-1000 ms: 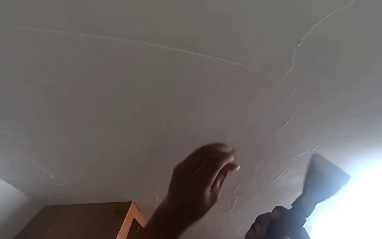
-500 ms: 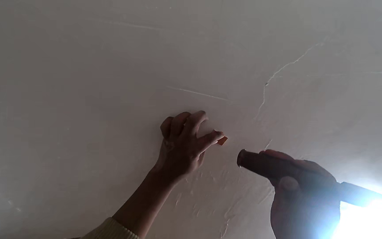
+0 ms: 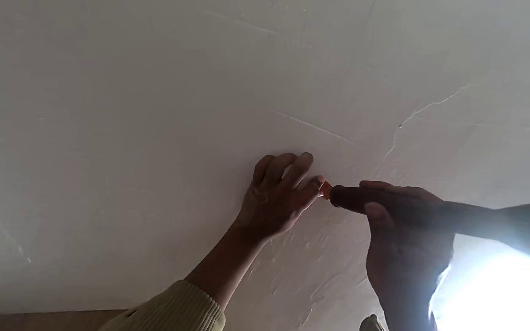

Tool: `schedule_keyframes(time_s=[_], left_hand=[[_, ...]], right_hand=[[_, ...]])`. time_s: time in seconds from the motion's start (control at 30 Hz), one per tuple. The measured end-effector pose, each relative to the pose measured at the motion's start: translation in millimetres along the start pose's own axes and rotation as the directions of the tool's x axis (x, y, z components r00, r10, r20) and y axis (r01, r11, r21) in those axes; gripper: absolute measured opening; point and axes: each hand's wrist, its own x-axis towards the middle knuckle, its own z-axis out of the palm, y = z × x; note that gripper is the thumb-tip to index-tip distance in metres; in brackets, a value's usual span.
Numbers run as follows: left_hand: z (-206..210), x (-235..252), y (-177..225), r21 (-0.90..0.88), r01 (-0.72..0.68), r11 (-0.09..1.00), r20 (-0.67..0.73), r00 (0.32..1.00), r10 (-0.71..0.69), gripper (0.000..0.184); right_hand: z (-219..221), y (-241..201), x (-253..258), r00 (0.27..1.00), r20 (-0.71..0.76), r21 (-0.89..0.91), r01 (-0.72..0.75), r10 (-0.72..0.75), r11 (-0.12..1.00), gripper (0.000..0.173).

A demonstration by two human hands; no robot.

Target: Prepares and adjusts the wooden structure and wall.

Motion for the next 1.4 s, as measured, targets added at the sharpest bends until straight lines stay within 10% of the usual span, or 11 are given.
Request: schedule_keyframes(time_s=[0.53, 1.4], left_hand=[[1, 0, 0, 0.024, 0.006, 1.0, 0.004, 1.0, -0.006, 0.019], [1, 0, 0, 0.008, -0.016, 1.0, -0.05, 0.999, 0.016, 0.02]], right_hand=[[-4, -37, 10, 0.989, -0.146, -0.026, 0.01, -0.014, 1.0, 0.03], [26, 21, -36, 0.972, -0.15, -0.034, 0.181, -0.184, 0.983, 0.034]])
